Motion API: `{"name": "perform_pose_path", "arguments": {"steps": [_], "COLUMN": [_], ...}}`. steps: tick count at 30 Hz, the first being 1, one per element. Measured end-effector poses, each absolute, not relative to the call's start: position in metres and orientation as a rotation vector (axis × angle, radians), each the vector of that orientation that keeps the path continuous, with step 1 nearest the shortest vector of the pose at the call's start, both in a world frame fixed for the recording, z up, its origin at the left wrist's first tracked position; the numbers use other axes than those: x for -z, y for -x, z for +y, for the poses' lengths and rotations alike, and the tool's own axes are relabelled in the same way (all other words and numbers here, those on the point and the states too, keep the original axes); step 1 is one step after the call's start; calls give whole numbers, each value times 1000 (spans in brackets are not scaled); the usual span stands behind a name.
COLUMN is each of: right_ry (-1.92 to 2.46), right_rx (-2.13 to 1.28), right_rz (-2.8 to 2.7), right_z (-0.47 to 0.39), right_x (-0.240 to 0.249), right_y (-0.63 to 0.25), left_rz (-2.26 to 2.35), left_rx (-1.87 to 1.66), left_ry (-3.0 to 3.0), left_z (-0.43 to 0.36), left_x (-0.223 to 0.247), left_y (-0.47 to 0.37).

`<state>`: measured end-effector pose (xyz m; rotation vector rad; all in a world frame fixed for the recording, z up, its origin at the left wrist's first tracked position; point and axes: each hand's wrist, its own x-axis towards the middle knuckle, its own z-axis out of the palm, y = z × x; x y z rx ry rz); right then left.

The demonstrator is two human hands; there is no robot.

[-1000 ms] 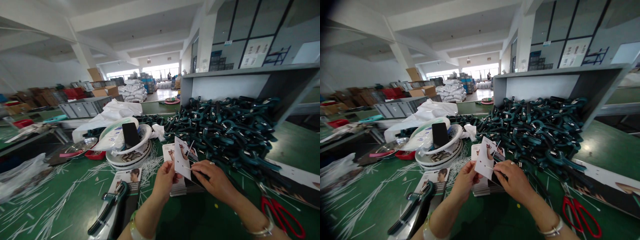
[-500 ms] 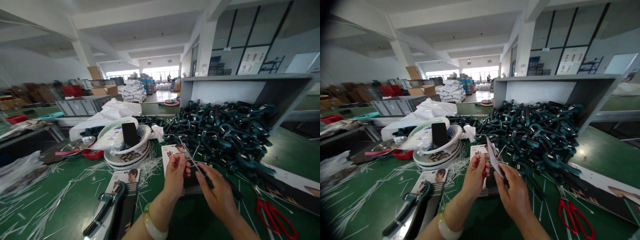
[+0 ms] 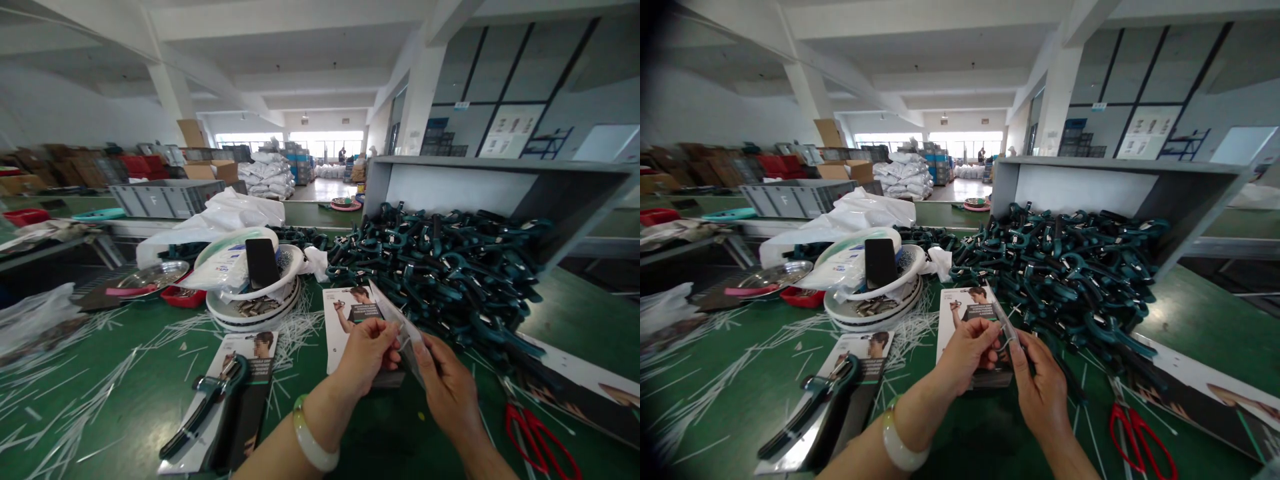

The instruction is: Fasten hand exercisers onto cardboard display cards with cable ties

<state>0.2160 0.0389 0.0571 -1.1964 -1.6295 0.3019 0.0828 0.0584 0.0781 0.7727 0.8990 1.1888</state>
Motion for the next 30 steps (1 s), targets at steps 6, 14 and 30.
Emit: {"name": "perform_pose_path", "arguments": {"steps": [6, 14, 30], "right_ry": [1114, 987, 1085], "right_rx": [-230, -9, 96], "right_rz": [-1716, -1930, -2212], "right_z": [36, 34, 39], "right_x": [-49, -41, -26], "right_y": [-217, -212, -216], "left_rz": [889, 820, 1234], "left_rx": [-1200, -1393, -1597], "left_ry": [-786, -739, -1352], "left_z": [61, 50, 39], "left_x": [-75, -65, -54], "left_y": [-84, -81, -10]}}
